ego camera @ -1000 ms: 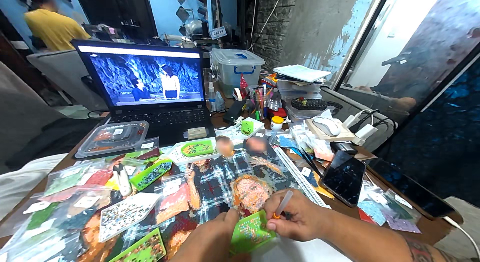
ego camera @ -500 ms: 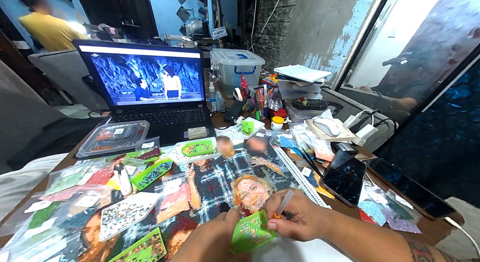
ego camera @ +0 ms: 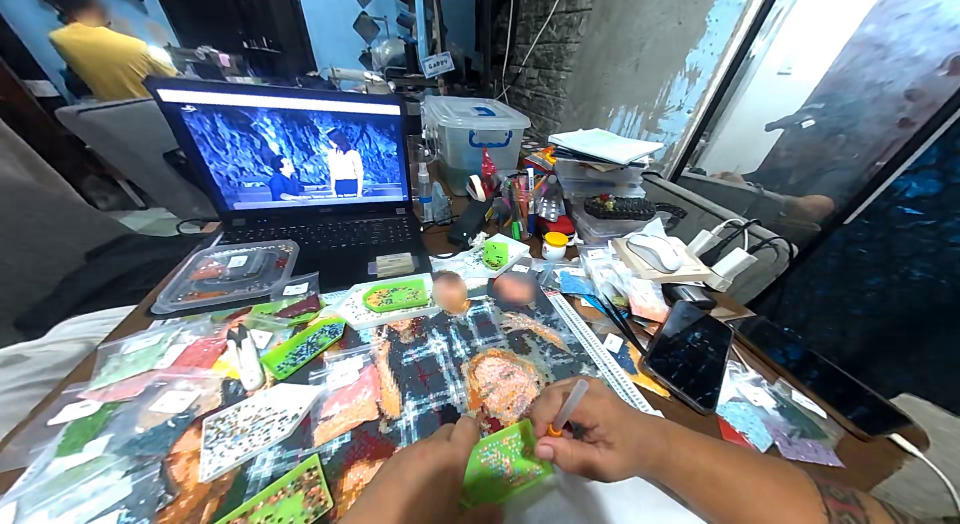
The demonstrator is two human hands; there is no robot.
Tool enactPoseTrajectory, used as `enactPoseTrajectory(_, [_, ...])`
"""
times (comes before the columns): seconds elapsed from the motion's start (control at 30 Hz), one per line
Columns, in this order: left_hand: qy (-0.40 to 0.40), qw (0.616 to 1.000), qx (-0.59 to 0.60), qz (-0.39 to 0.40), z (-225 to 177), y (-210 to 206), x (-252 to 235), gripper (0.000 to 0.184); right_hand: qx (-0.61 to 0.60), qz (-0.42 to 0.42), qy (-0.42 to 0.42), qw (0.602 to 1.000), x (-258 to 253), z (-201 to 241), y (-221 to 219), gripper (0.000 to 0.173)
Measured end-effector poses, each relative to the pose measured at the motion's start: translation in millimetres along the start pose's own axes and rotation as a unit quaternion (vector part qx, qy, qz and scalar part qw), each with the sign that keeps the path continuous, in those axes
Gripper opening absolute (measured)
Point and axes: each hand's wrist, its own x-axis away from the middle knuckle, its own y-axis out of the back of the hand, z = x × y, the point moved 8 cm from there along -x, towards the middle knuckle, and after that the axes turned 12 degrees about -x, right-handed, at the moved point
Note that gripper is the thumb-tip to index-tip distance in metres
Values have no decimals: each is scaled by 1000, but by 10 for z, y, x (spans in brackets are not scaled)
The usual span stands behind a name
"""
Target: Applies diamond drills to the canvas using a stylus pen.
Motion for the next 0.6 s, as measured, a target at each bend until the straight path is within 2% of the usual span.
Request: enactPoseTrajectory(0.6, [3,1000,-1,7,1,-5,-3,57,1,-4,2,1000,-7,12,9,26])
